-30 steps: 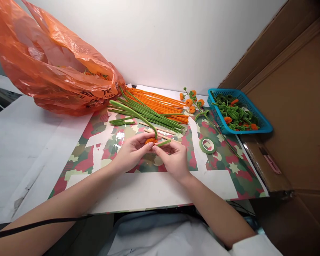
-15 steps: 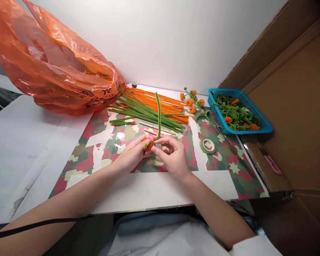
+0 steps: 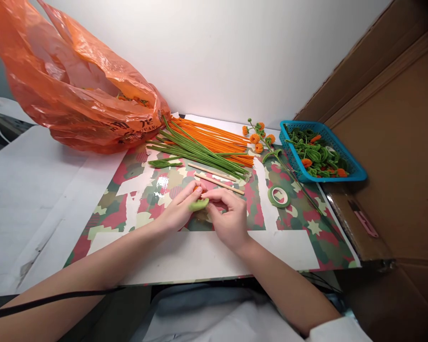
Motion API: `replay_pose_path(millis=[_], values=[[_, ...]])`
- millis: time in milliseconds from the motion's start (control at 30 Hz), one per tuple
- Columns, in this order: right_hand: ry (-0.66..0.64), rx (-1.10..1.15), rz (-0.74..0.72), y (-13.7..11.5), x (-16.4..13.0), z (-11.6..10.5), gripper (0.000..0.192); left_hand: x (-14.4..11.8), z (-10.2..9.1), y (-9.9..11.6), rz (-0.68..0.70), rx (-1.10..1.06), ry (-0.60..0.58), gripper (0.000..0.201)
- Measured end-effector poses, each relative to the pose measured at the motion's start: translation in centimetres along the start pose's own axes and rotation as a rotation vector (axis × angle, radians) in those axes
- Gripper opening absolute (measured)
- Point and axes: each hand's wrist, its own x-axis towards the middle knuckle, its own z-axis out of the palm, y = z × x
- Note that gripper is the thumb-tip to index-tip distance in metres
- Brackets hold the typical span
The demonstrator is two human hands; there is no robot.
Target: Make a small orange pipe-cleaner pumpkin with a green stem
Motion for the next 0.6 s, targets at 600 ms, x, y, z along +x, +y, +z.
replay_pose_path(millis=[600], values=[[0.130,0.259,0.236,0.2,1.7,-1.7,0.010,1.0,-1.8,1.0,-0.120,-0.291,-0.279,0.028]])
